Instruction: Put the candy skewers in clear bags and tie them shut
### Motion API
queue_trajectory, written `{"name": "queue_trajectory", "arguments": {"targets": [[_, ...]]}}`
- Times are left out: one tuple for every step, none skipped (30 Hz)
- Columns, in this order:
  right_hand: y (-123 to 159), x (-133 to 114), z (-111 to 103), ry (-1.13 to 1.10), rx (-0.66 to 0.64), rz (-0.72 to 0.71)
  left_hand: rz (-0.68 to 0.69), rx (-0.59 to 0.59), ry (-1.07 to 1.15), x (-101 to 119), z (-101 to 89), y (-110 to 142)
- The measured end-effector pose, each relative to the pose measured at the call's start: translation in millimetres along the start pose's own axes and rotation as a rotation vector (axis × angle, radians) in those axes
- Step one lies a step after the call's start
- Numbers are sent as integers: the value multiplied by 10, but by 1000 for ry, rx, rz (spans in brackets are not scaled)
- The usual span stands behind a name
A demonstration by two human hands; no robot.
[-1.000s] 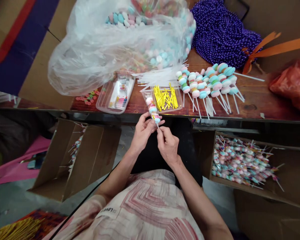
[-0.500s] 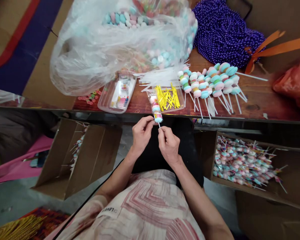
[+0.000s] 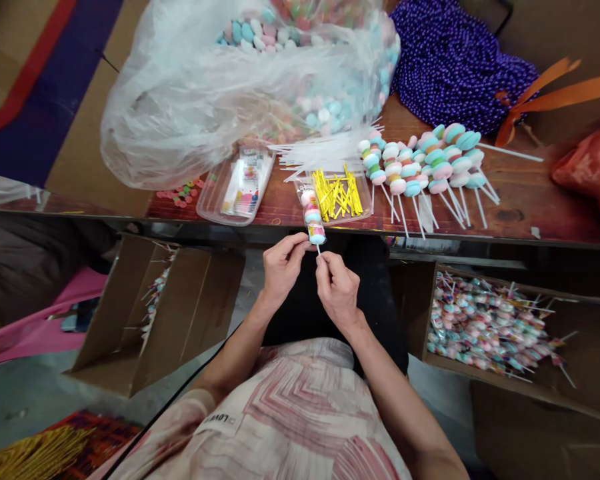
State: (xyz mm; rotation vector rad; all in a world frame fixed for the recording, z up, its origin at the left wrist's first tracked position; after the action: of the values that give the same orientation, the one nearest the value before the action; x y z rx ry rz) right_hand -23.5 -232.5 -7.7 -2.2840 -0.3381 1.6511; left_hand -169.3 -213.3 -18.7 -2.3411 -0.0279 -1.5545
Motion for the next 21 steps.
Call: {"name": "queue_trajectory", "arguments": {"targets": [[1,9,4,0,-5,11,-23,-12,28,-24,9,-2],[3,21,6,1,-8,24,-36,-19,48,-39,16,-4],[4,30,9,-1,-12,34,-41,-23,56,-47,19,-8],[5,37,10,-3,-14,41,-39,-25,55,-47,21,-13],[5,40,10,-6,-14,44,-33,-26,47,-41,21,-18],[4,40,9,-10,-15,44,-26,-27,36,-30,19,-21],[3,39,10,-13,-16,45,-19,-31,23,-18,20,-24],[1,37,11,-15,-18,46,-11,-38,9,-5,22,-26],[-1,34,11,-14,-18,46,-2,-46,-8,9,25,-26],[-3,30,10,-10,-14,46,12,-54,-28,21,29,-25],[-4,22,7,-5,-6,42,30,-61,-52,32,35,-23],[-4,10,3,5,6,33,55,-63,-81,41,39,-20],[-5,-11,0,21,20,17,83,-56,-113,49,41,-16],[-5,-36,-2,43,34,-4,113,-40,-148,53,39,-12],[-7,-64,0,69,43,-24,144,-17,-183,57,35,-6],[-11,-88,5,95,48,-38,174,4,-213,61,35,2],[-19,-109,12,116,47,-45,201,15,-237,64,41,13],[-31,-124,17,130,42,-45,224,14,-252,67,54,26],[-47,-133,22,135,33,-37,247,0,-259,74,73,44],[-66,-139,23,129,23,-26,271,-25,-253,87,95,68],[-86,-146,18,116,17,-16,295,-54,-234,105,113,99]]}}
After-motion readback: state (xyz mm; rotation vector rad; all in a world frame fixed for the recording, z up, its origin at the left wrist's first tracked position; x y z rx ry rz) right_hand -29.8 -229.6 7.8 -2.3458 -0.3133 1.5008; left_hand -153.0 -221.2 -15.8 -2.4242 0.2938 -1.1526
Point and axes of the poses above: each hand's wrist, its own y-axis away from the middle knuckle, its own z-axis out of the palm, x = y × z, the point moved 8 cm from there along -y, towards the middle knuckle, and after that the axes turned 9 degrees about -y, right-handed, at the moved point
